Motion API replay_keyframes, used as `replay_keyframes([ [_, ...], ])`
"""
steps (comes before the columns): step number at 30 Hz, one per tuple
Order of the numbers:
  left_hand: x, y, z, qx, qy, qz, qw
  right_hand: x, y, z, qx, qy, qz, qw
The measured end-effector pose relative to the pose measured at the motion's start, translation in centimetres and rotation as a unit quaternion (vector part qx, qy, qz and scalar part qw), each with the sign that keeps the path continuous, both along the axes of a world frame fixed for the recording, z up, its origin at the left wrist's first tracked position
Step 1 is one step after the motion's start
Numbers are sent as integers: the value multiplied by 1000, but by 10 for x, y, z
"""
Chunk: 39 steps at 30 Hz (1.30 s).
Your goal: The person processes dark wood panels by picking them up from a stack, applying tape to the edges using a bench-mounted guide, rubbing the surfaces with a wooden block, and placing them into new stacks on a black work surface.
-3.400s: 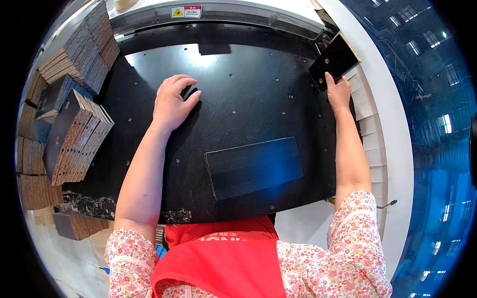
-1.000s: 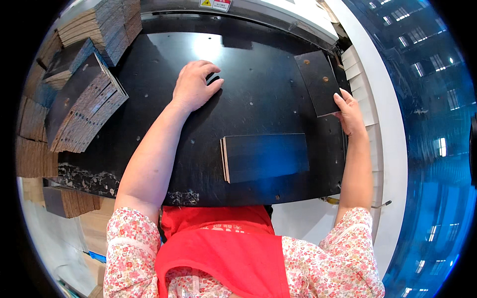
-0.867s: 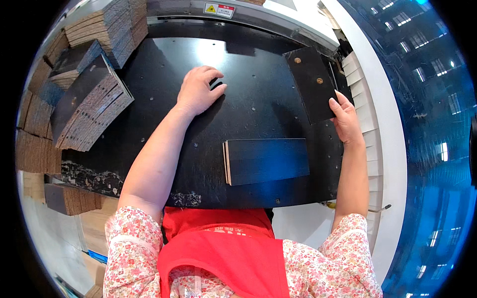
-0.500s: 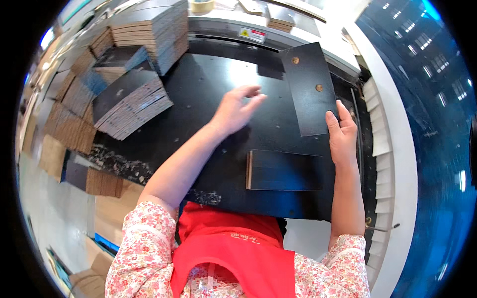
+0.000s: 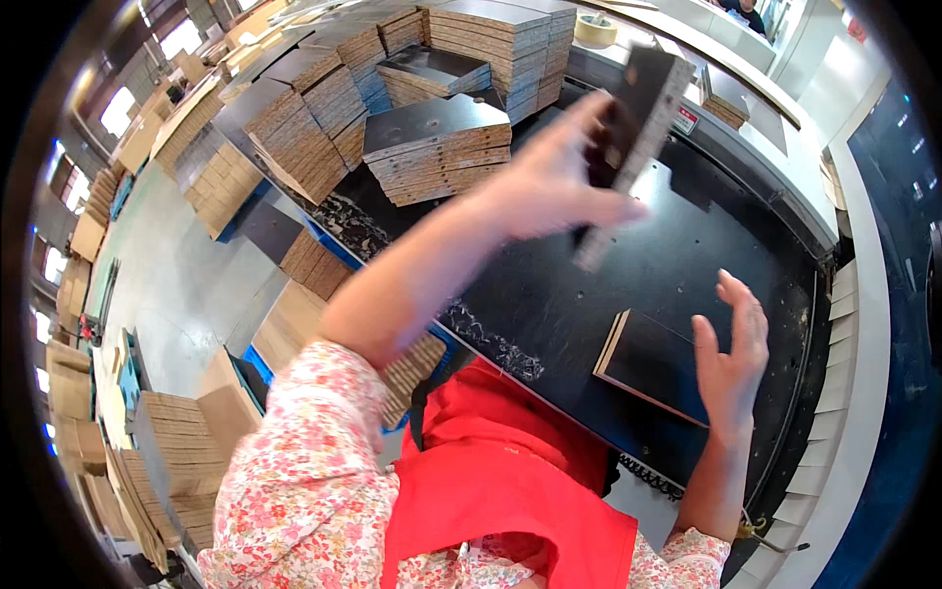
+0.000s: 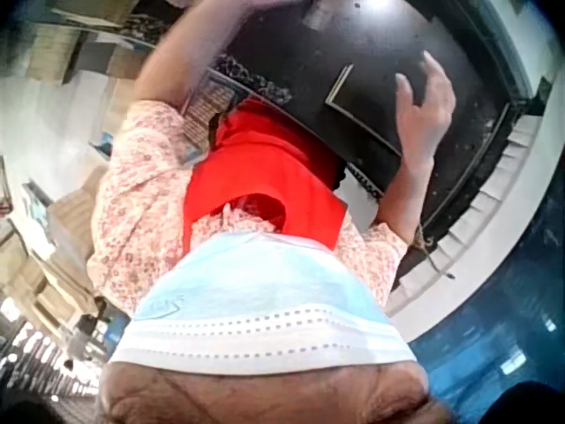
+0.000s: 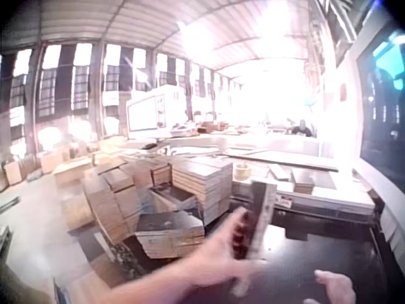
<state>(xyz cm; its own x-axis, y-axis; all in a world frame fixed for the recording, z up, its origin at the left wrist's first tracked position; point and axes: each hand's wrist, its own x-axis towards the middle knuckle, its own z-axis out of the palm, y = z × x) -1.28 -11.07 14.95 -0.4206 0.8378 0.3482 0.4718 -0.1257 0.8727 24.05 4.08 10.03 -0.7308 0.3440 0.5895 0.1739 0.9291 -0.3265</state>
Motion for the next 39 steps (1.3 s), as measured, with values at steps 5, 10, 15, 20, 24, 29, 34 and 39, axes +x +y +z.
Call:
replay_keyframes([
  [5, -85, -69, 46, -156, 171, 144, 962, 34, 45, -39, -86, 76, -95, 989],
  [10, -148, -104, 42, -294, 249, 155, 910, 45, 63, -81, -185, 137, -125, 965],
  [15, -183, -107, 24, -380, 237, 137, 884, 56, 73, -86, -199, 157, -133, 958],
  [20, -189, -96, 25, -425, 219, 126, 869, 72, 88, -91, -226, 177, -162, 944],
  [24, -184, -87, 29, -463, 205, 143, 850, 72, 82, -86, -237, 171, -180, 939],
  [29, -185, -85, 28, -464, 221, 152, 844, 73, 82, -88, -247, 168, -168, 940],
  [34, -194, -86, 24, -462, 234, 121, 847, 74, 85, -92, -243, 168, -152, 943],
  [39, -167, -84, 29, -396, 340, 174, 835, 74, 87, -95, -247, 169, -151, 942],
])
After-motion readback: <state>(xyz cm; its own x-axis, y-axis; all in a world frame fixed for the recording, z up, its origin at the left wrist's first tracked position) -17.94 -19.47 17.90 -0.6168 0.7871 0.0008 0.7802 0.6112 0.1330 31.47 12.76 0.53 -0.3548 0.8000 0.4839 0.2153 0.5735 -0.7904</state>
